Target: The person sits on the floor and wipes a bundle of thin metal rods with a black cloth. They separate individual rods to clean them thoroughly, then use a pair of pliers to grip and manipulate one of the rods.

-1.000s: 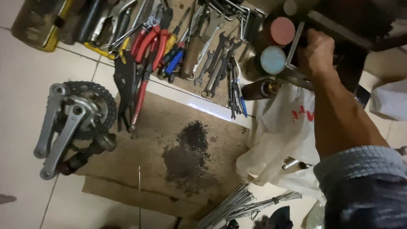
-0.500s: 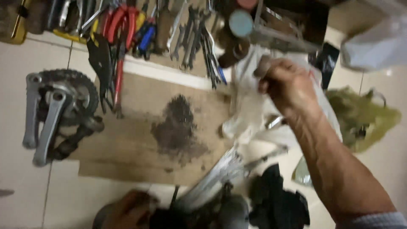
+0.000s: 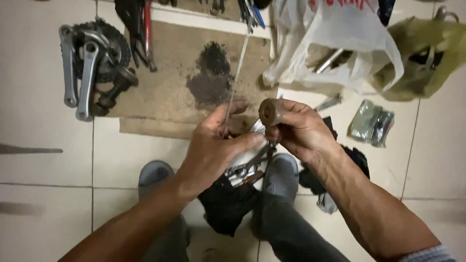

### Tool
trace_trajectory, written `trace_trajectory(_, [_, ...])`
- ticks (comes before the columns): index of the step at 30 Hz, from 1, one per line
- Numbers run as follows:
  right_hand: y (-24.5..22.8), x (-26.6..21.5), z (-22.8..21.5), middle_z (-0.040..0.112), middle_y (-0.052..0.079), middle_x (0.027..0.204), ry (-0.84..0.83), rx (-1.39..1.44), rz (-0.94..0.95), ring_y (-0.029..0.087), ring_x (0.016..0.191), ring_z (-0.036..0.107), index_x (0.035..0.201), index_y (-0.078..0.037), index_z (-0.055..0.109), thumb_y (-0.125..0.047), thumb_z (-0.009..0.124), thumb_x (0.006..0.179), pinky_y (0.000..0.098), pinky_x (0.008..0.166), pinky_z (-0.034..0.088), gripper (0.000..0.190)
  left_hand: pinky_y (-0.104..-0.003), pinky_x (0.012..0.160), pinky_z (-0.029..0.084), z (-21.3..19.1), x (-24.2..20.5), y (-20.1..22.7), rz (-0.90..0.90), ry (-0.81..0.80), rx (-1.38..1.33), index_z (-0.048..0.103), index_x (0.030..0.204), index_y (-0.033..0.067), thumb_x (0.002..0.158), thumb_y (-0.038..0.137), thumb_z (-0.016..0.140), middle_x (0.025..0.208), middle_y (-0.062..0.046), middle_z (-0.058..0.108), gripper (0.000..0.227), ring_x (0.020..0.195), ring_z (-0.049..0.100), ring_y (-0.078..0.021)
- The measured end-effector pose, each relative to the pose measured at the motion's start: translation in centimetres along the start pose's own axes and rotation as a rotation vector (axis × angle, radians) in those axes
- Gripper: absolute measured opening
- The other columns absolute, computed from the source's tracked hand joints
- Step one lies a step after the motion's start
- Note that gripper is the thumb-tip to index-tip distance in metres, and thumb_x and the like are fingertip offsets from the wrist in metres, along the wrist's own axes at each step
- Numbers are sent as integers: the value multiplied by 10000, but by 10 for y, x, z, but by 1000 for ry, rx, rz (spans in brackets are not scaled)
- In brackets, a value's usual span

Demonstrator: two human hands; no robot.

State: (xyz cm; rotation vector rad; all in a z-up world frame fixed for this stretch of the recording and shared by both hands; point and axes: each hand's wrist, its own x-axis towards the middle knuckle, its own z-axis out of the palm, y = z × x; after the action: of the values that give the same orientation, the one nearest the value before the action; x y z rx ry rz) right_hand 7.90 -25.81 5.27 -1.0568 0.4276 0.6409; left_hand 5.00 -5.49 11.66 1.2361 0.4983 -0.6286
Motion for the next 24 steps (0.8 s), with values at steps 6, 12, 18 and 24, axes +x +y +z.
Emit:
trace_trajectory(6, [31, -26, 11, 664, 115, 655, 100, -44, 10, 173, 482, 533, 857, 26, 735, -2, 744, 831, 270, 480, 457, 39, -357, 911, 646, -3, -3, -52, 64, -128, -231, 594, 1388, 46, 751, 7, 770, 1051, -204, 774, 662, 933, 763, -269])
trace_trajectory(12, [55, -49, 18, 589, 122, 518, 123, 17, 26, 213, 393, 550, 707, -14, 652, -34, 746, 837, 347, 399, 500, 162, -302, 802, 652, -11, -17, -60, 164, -198, -5, 644, 1243, 58, 810, 138, 756, 946, -121, 770, 454, 834, 772, -210])
trace_trajectory(18, [91, -57, 4, 672, 165, 745, 127, -147, -83, 185, 485, 567, 907, 8, 695, -64, 697, 911, 347, 450, 569, 72, -289, 823, 580, -24, -6, -75, 26, -114, -145, 690, 1213, 53, 810, 150, 739, 960, -54, 743, 418, 852, 713, -178])
trace_trajectory(24, [132, -64, 19, 757, 241, 881, -231, -1431, -105, 445, 847, 735, 1000, 1, 753, -498, 791, 821, 537, 733, 592, 531, -180, 427, 290, -43, 6, -103, -33, -71, -324, 710, 1137, 95, 795, 278, 786, 825, -62, 652, 395, 564, 483, -106])
